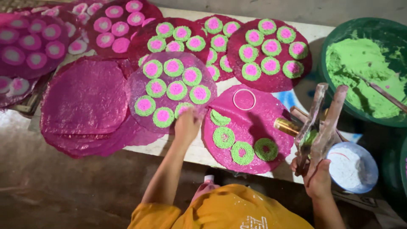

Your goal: The person applies green and pink paste onto purple sheets using a wooden applicator tool and a spoon. They scoop the paste from plastic bowls and press it into circular patterns on the sheets.

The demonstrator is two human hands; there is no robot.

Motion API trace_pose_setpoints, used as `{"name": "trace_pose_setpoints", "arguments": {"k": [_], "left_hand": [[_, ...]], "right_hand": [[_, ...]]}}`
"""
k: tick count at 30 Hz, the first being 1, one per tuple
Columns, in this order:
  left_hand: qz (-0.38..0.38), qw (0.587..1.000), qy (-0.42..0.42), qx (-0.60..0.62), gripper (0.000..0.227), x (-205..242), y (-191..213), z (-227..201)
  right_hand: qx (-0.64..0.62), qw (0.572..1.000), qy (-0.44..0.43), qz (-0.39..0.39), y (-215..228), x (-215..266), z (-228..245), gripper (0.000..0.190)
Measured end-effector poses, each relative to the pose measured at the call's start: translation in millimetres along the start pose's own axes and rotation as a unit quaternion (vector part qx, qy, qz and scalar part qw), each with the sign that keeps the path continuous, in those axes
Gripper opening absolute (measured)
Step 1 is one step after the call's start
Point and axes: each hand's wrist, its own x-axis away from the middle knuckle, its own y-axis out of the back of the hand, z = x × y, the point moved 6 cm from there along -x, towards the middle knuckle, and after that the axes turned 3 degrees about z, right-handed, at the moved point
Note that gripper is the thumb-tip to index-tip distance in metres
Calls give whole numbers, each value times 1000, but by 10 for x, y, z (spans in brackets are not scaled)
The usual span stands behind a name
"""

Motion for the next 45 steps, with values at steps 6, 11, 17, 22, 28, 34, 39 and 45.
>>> {"name": "trace_pose_setpoints", "arguments": {"k": [6, 11, 17, 22, 28, 34, 39, 45], "left_hand": [[87, 990, 62, 89, 50, 579, -315, -22], [86, 979, 90, 160, 61, 909, -306, 40], [44, 985, 96, 137, 57, 1266, -108, -108], [-89, 988, -125, 5, 42, 920, 133, -657], [51, 977, -95, -182, 64, 429, -261, -790], [121, 988, 10, -94, 26, 300, -409, -366], [154, 918, 122, 344, 36, 58, -287, -54], [158, 681, 4, 715, 44, -247, -484, -1265]], "right_hand": [[-4, 1000, 7, 22, -2, 68, 54, 104], [-11, 1000, 22, 3, 18, 28, 100, 101], [-20, 999, 36, 4, -2, 78, 69, 98], [14, 998, 59, -5, 86, 190, 108, 100], [33, 996, 65, -43, 301, 423, 157, 106], [3, 994, 85, -66, 467, 599, 208, 101], [-7, 990, 95, -100, 697, 705, 294, 104], [-25, 983, 117, -142, 1038, 923, 392, 106]]}}
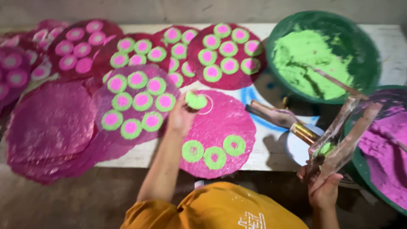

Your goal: The person applies green and pink paste onto purple sheets using a wooden applicator tool and a spoon. They scoop the paste from plastic bowls and press it into circular patterns on the sheets.

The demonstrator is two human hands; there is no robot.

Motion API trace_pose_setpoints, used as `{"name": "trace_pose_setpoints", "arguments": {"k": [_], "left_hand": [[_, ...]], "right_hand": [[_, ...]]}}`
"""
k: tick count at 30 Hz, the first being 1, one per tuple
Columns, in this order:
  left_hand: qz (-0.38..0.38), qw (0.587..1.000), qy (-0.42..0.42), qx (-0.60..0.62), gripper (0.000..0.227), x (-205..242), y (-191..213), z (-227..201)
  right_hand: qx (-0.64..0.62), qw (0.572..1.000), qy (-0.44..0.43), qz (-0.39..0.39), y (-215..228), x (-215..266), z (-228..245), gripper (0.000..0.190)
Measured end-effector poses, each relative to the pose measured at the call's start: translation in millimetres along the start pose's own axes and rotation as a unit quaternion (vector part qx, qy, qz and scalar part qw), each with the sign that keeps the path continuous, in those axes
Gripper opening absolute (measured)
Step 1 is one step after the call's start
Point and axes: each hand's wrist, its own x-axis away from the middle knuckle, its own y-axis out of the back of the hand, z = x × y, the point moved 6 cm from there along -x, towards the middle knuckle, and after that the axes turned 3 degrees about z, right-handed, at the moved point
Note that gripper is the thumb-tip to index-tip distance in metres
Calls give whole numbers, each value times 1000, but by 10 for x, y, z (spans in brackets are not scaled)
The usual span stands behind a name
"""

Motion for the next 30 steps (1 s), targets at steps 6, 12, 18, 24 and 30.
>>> {"name": "trace_pose_setpoints", "arguments": {"k": [6, 12, 18, 24, 30], "left_hand": [[184, 874, -278, -355, 51, -1028, -2373, 520], [96, 852, -185, -479, 35, -1078, -1880, 268], [-118, 589, 68, -797, 51, -569, -119, -160], [-153, 600, 81, -781, 22, -348, 620, 102], [-129, 647, 57, -750, 44, -333, 665, 237]], "right_hand": [[19, 999, 33, -35, 410, 168, 108, 103], [24, 995, 30, -89, 733, 390, 153, 105], [-12, 1000, 10, -17, 361, 242, 277, 97], [59, 998, -5, -10, -302, -177, 346, 107], [-4, 995, -48, 87, -802, -302, 32, 99]]}}
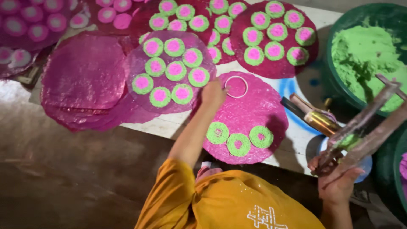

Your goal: The person applies green and pink paste onto purple sheets using a wooden applicator tool and a spoon. They scoop the paste from plastic bowls and press it into circular patterns on the sheets.

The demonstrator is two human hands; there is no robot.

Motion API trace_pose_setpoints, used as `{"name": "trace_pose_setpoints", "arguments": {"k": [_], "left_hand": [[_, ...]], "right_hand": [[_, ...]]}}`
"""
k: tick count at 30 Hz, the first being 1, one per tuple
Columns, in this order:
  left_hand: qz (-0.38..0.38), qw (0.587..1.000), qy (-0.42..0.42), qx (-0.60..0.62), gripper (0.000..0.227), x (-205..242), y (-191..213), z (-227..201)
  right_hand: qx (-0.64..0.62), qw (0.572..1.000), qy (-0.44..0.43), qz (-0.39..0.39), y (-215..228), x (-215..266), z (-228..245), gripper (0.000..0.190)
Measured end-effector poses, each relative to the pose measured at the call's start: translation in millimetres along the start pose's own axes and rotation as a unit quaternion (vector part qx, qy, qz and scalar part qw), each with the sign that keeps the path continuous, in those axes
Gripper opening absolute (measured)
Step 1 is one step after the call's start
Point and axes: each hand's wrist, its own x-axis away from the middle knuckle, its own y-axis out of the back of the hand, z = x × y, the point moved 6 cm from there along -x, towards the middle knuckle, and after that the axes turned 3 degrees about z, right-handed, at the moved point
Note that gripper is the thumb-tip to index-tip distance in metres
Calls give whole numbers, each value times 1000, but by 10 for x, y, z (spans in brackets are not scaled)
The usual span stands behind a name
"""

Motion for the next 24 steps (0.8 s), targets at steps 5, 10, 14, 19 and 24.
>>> {"name": "trace_pose_setpoints", "arguments": {"k": [5, 10, 14, 19, 24], "left_hand": [[1, 999, 36, 2, 25, -30, 47, -17], [16, 992, 77, 94, 14, 568, 349, 603], [-31, 994, 34, 100, 20, 946, 496, 647], [-27, 993, 52, 101, 31, 1103, 660, 589], [60, 833, -29, 549, 55, 947, 860, 301]], "right_hand": [[2, 998, 3, 58, -247, 11, -97, 104], [15, 999, -4, 42, -409, 96, -112, 106], [17, 997, -32, 68, -497, 28, -274, 107], [22, 992, -58, 106, -529, -141, -555, 98], [251, 913, -183, 266, -1019, -626, -755, 89]]}}
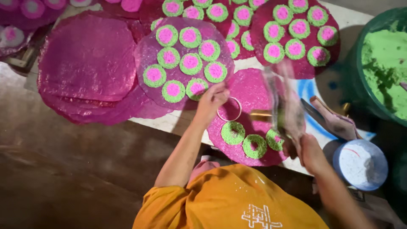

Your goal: The person applies green and pink paste onto purple sheets using a wooden applicator tool and a spoon. They scoop the paste from plastic bowls and press it into circular patterns on the sheets.

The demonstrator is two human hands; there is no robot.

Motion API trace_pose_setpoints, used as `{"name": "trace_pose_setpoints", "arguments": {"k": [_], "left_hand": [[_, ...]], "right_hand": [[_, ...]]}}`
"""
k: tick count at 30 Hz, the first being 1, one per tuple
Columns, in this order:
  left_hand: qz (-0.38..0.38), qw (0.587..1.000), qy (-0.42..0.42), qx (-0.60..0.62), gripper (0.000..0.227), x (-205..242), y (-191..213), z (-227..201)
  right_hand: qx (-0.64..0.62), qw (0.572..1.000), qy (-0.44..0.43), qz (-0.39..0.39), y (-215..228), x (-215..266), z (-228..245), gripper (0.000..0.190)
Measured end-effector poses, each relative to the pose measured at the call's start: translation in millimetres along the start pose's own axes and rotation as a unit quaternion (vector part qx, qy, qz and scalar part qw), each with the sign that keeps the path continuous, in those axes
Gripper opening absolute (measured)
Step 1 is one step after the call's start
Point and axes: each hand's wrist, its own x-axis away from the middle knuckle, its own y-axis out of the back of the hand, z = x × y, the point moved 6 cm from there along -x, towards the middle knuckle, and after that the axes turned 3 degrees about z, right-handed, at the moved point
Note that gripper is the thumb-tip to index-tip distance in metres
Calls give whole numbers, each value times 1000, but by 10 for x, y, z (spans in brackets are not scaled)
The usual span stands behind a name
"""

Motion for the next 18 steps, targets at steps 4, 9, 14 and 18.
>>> {"name": "trace_pose_setpoints", "arguments": {"k": [4, 9, 14, 18], "left_hand": [[115, 824, 44, 553, 64, -166, -260, -99], [81, 757, -103, 641, 50, -437, -40, -53], [35, 748, -132, 650, 50, -558, 322, 180], [50, 753, -158, 637, 52, -491, 495, 219]], "right_hand": [[80, 945, -220, 229, -350, -544, 380, 83], [304, 902, -247, 181, -357, -1093, 1118, 85], [441, 874, -158, 127, -682, -1342, 1311, 86], [450, 874, -124, 133, -914, -1369, 1249, 84]]}}
